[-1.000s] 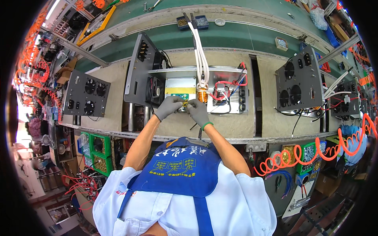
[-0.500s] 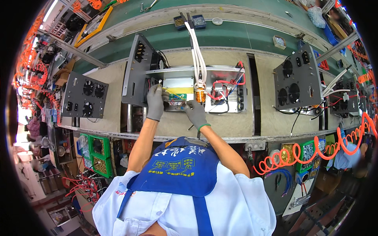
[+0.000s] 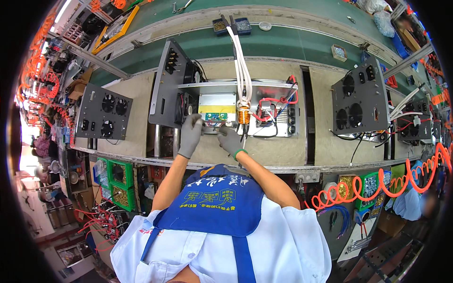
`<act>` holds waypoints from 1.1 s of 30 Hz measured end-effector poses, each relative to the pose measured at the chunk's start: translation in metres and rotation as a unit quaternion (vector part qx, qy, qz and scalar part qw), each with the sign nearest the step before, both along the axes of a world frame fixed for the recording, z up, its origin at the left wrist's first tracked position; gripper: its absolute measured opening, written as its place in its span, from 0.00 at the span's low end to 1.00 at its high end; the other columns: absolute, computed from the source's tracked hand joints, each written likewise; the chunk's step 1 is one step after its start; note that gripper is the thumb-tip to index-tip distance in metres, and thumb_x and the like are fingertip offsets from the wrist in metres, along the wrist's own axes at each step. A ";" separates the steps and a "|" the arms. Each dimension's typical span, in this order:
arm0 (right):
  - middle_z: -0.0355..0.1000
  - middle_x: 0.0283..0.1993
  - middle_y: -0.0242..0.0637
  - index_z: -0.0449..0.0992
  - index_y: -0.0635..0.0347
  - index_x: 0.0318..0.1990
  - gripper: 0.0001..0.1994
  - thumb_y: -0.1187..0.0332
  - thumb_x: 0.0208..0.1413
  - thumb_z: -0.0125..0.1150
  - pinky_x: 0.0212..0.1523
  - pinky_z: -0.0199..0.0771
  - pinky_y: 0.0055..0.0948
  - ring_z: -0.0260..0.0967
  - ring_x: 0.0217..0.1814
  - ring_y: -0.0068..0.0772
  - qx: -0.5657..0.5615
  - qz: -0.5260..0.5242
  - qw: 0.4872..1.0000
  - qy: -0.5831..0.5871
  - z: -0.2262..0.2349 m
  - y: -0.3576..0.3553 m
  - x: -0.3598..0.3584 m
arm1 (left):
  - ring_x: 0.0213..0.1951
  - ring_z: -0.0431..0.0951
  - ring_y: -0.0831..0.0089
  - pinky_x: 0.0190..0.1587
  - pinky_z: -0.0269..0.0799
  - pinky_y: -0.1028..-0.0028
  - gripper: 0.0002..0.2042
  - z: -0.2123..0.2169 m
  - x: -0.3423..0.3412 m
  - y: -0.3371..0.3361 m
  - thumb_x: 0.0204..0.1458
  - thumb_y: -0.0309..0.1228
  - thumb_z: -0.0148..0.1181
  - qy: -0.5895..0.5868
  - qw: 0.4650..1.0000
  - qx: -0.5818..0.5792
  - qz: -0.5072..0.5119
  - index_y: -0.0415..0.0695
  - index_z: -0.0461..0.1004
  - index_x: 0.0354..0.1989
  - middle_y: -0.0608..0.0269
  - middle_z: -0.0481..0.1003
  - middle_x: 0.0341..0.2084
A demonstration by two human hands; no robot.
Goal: Assembling an electrical control box by fitting the housing, using an electric screwdriver, and connecting internal wiring.
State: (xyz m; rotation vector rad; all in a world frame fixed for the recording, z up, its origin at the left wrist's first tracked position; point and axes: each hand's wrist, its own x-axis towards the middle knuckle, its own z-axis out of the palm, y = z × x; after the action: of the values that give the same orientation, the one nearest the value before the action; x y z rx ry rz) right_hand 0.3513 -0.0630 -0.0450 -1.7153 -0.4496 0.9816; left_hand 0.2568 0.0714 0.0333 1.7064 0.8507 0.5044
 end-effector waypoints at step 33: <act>0.75 0.24 0.37 0.79 0.68 0.33 0.12 0.65 0.56 0.59 0.23 0.70 0.26 0.72 0.22 0.23 0.029 -0.099 0.994 -0.021 0.015 0.025 -0.006 | 0.20 0.75 0.78 0.21 0.68 0.76 0.09 -0.048 0.004 -0.009 0.50 0.30 0.60 0.046 0.987 -0.150 0.027 0.36 0.78 0.31 0.64 0.76 0.21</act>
State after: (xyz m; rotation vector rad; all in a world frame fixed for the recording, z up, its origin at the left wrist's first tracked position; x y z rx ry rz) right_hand 0.3450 -0.0383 -0.0301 -1.6952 -0.3255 0.7830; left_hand 0.2606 0.0627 -0.0145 1.4404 0.9885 0.3167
